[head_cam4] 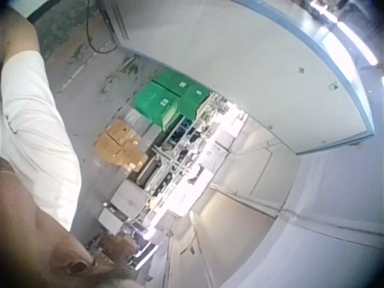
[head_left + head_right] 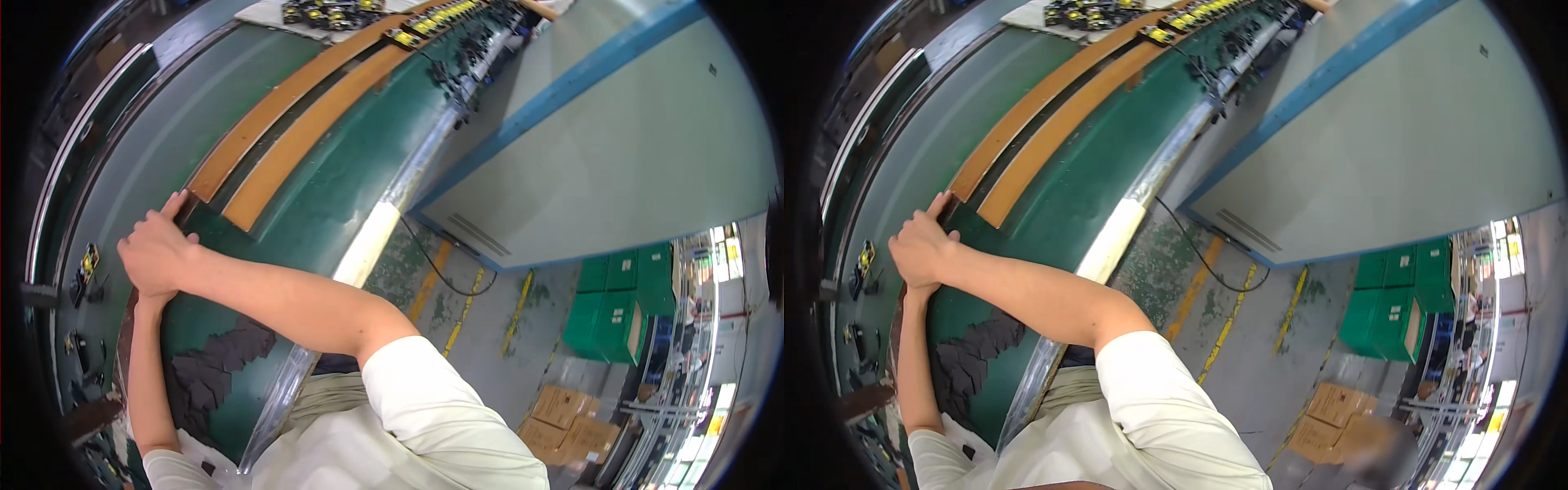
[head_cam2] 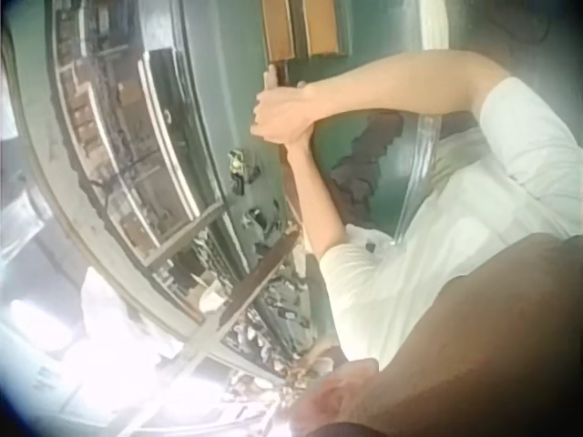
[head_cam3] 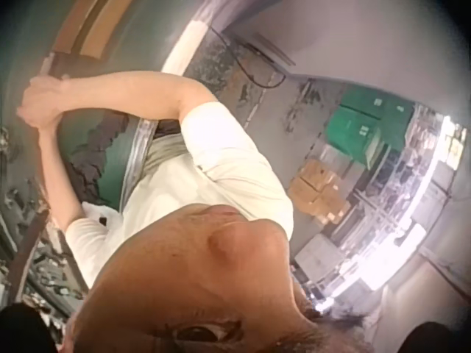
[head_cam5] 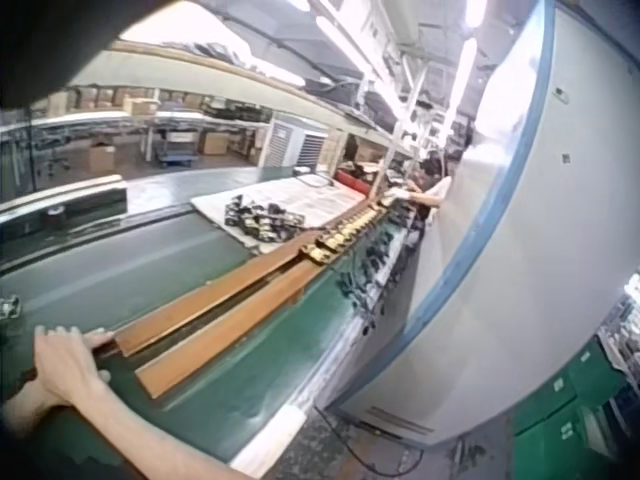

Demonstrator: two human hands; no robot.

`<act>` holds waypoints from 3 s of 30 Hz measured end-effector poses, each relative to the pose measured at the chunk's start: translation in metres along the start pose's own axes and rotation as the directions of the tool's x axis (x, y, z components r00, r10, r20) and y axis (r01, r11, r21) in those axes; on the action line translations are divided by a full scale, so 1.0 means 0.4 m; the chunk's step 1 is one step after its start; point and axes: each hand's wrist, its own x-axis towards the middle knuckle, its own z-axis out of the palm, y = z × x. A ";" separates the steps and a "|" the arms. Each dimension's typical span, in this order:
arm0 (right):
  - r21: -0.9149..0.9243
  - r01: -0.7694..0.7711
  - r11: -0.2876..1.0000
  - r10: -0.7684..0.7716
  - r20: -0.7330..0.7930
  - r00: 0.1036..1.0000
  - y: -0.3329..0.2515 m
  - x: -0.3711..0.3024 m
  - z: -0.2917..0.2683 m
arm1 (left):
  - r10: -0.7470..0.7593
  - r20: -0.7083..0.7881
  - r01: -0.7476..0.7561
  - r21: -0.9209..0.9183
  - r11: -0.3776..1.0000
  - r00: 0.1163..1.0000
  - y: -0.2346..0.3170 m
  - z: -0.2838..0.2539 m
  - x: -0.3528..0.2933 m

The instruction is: The recorder is assembling small electronic components, combining green circuit boards with black plastic casings at a manual assembly station.

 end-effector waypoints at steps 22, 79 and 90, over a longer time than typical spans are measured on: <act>0.071 0.271 0.960 -0.255 -0.180 0.950 0.013 -0.026 -0.050 | -0.289 0.150 0.325 -0.362 0.874 0.945 0.099 -0.006 -0.099; -0.470 -0.308 0.827 0.227 -0.223 0.948 0.754 0.238 -0.404 | -0.042 0.143 0.091 -0.354 0.931 0.989 0.089 -0.028 -0.049; -0.524 -0.654 0.546 0.642 -0.239 0.728 1.119 0.305 -0.484 | -0.078 0.170 0.137 -0.370 0.919 0.982 0.081 -0.027 -0.060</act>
